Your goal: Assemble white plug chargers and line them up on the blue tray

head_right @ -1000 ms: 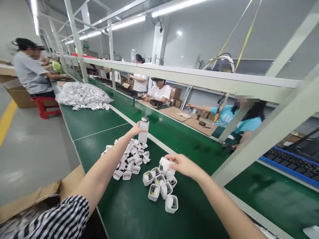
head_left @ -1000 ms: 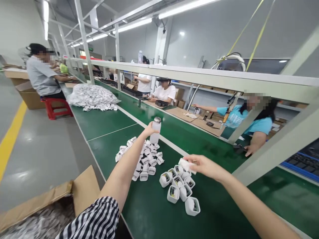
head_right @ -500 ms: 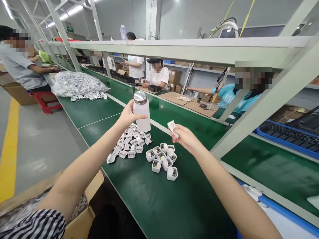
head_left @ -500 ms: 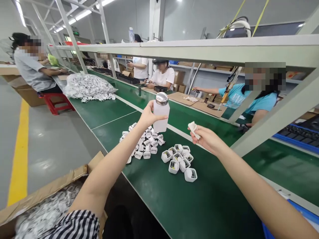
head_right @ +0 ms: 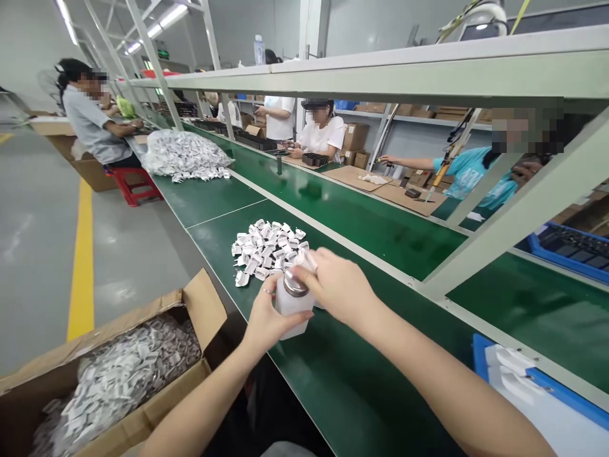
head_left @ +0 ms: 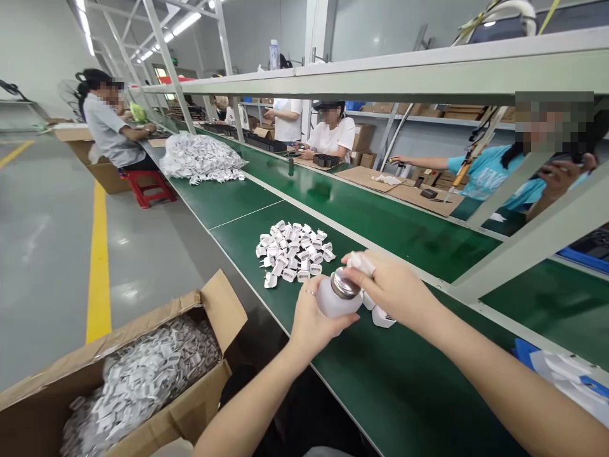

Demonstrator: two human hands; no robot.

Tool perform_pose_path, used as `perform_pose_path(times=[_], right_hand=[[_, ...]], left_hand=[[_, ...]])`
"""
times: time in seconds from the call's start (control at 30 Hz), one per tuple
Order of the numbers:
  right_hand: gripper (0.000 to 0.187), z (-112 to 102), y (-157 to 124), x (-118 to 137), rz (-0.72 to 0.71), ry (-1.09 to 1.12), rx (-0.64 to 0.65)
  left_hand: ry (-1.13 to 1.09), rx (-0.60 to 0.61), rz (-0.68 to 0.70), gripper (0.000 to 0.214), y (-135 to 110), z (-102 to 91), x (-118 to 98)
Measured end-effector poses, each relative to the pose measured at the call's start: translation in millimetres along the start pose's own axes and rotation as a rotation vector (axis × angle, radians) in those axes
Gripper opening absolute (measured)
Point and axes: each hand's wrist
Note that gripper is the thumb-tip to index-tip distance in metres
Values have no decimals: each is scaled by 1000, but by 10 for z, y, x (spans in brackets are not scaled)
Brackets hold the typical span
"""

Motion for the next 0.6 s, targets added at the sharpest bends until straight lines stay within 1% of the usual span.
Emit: perform_pose_path(times=[0.07,0.1,0.2,0.23,0.3,0.43,0.53,0.6], right_hand=[[32,12,-71,85,-47,-212,77],[34,21,-100,121,-59,-291,85],[37,49,-151,221,-121,-466,24],[36,55,-157,252,-145,-506,3],[35,56,-158,307,-181,-567,6],[31,29,-141,337,-195,-624,84],[23,8,-130,268,-221,-580,56],[19,-10,-105,198,-221,-472,30]], left_hand=[[17,-72,2,55,-85,59,-3],[34,-107,16,54,-119,83,-3],[95,-187,86,48,-192,120,3],[105,-194,109,47,-206,121,6],[109,-187,132,47,-221,113,10],[103,-178,133,47,-217,101,12],[81,-178,113,49,-206,111,26],[73,-177,94,52,-200,117,42]])
Point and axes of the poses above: each hand's wrist, its own y-axis towards the middle knuckle, its own z-axis out of the palm, x = y × z, and after that the axes turned 6 degrees about z, right-handed
